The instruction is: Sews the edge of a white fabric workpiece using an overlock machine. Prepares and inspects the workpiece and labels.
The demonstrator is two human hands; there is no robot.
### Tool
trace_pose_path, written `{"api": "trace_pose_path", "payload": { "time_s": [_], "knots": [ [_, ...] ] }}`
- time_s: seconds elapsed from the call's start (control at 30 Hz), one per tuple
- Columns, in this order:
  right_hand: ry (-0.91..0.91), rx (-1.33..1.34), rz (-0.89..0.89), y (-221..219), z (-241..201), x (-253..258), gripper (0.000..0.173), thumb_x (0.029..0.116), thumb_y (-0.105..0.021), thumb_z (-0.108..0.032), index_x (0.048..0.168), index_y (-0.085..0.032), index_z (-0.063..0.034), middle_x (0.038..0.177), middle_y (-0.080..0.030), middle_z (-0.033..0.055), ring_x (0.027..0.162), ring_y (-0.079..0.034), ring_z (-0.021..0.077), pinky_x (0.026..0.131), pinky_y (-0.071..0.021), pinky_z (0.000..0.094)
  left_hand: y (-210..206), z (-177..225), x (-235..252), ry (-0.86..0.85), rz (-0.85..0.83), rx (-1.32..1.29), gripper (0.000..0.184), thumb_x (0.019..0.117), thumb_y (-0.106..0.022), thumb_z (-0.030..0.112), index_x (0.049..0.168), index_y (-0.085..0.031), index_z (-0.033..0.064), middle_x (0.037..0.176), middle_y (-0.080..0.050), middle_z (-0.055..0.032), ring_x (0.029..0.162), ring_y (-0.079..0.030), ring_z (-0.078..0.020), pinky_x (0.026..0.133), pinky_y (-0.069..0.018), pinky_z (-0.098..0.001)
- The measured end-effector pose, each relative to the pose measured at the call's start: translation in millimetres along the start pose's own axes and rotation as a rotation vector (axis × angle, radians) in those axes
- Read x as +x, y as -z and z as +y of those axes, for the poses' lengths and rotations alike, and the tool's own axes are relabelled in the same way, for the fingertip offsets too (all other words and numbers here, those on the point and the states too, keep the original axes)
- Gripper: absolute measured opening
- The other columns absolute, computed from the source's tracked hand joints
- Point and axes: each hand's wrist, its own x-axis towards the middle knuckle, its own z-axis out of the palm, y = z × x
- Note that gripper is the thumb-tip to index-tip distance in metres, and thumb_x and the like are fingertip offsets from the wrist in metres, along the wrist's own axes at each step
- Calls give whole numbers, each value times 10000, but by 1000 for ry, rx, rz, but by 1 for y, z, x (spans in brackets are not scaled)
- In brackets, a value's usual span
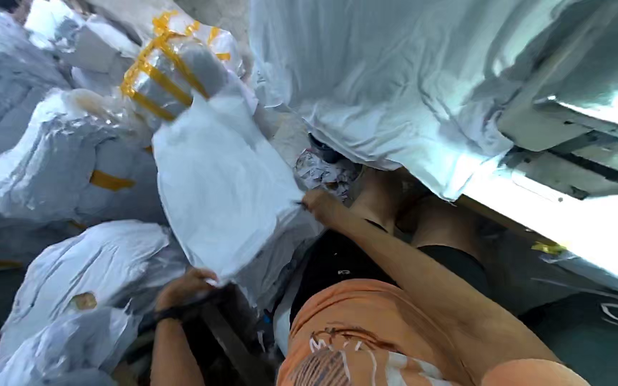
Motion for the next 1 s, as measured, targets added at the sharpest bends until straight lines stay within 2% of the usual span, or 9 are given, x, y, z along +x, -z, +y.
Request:
{"api": "trace_pose_path", "payload": {
  "time_s": [0.07,0.13,0.37,0.47,0.53,0.6,0.67,0.8,1.0],
  "knots": [
    [-185,32,-291,6,6,-24,290,1049,-525,-96,1248,-656,68,1275,-640,294,1235,-597,453,1059,-442,608,-18,19,32,162,-224,169,294,994,-648,105,1245,-670,-46,1182,-696,-207,1068,-669,-285,982,-506,-462],
    [-270,39,-336,40,3,-52,344,1081,-505,-203,1243,-643,66,1250,-641,305,1227,-592,472,1031,-434,632,-12,54,55,62,-202,241,341,1001,-652,123,1291,-649,-55,1274,-662,-253,1197,-637,-371,1062,-462,-518],
    [-524,-149,951,119,53,-143,205,968,-663,-122,963,-726,73,851,-721,213,780,-725,372,706,-579,558,8,276,81,-826,322,274,267,1022,-576,107,1121,-673,-121,1056,-703,-270,969,-697,-346,903,-547,-518],
    [-876,-94,955,152,62,-143,415,1027,-622,-315,1111,-681,87,950,-700,282,891,-697,468,767,-536,638,-33,363,103,-1095,286,281,236,1004,-590,69,1119,-680,-116,1081,-703,-248,1000,-700,-322,912,-560,-475],
    [-1004,-48,815,162,59,-134,404,1022,-630,-335,1117,-685,54,960,-701,293,943,-686,497,792,-511,671,-59,404,126,-1194,214,300,300,1006,-601,77,1252,-641,-90,1256,-661,-253,1186,-642,-363,1030,-500,-518],
    [-794,-139,807,145,62,-130,215,942,-708,-150,1006,-700,55,851,-702,258,824,-700,471,704,-529,653,-75,427,158,-1251,193,416,394,1020,-610,159,1347,-589,-60,1383,-586,-257,1312,-552,-399,1112,-424,-553],
    [-433,-310,847,121,71,-132,158,821,-783,-88,878,-705,37,765,-697,189,677,-706,386,562,-540,568,-76,432,181,-1215,283,575,337,998,-658,215,1171,-667,-74,1260,-626,-285,1213,-588,-462,1019,-463,-616],
    [-153,-432,844,105,85,-137,155,750,-790,-118,787,-698,1,701,-670,145,601,-677,314,486,-495,465,-57,446,158,-790,260,857,377,998,-669,284,1040,-707,-88,1207,-626,-314,1197,-573,-499,979,-451,-668],
    [-108,-497,1008,102,95,-136,310,858,-721,-296,898,-697,10,673,-683,101,556,-665,241,488,-510,390,-100,485,102,-1356,27,595,195,937,-705,59,1084,-685,-67,1068,-684,-230,978,-685,-360,854,-569,-509]
  ]
}}
